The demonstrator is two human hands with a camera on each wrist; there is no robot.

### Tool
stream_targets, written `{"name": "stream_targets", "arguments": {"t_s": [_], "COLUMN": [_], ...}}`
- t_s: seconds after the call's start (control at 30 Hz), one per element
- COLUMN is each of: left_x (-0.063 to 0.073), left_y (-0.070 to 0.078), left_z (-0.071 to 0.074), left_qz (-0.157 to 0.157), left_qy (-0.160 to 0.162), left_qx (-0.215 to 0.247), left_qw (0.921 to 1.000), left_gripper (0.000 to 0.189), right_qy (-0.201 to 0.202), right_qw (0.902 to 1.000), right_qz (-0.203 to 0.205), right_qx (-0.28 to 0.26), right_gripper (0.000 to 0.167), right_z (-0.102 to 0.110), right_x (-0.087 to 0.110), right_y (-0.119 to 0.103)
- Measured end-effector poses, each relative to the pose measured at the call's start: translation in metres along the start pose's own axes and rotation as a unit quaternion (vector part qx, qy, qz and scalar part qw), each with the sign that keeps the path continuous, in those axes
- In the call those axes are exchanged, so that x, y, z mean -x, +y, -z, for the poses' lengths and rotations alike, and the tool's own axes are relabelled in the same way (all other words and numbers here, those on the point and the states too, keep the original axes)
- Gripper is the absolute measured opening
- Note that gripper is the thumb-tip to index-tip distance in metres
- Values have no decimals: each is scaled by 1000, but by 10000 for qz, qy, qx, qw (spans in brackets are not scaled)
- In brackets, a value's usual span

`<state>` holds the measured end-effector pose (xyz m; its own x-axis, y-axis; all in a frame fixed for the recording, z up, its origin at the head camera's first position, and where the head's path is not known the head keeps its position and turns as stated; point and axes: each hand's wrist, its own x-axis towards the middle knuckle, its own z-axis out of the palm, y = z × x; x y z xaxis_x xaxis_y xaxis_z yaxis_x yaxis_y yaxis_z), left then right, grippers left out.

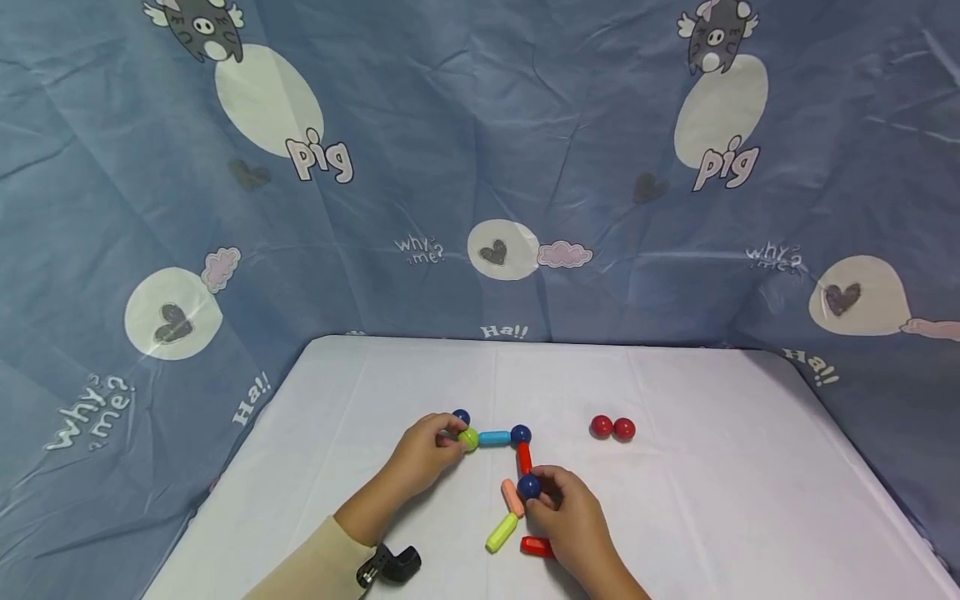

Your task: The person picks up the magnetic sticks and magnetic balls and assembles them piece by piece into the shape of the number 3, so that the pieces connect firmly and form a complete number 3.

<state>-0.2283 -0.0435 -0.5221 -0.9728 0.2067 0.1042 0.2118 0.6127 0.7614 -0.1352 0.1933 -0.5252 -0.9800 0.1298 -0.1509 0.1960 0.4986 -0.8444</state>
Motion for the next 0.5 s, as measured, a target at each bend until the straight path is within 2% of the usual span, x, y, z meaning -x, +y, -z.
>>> {"name": "stream_targets", "arguments": {"t_s": [0.5], "left_x": [-1], "left_y": [0], "left_z": [-1], "left_qz": [27], "left_qy": [32], "left_qx": [-144], "left_qw": [9999], "left_gripper": [21], "right_qy": [-52], "right_qw": [9979], "right_qz": [189], "right_qx": [622], "right_gripper": [42], "right_z": [-1], "right_x": [2], "right_y": [-3]}}
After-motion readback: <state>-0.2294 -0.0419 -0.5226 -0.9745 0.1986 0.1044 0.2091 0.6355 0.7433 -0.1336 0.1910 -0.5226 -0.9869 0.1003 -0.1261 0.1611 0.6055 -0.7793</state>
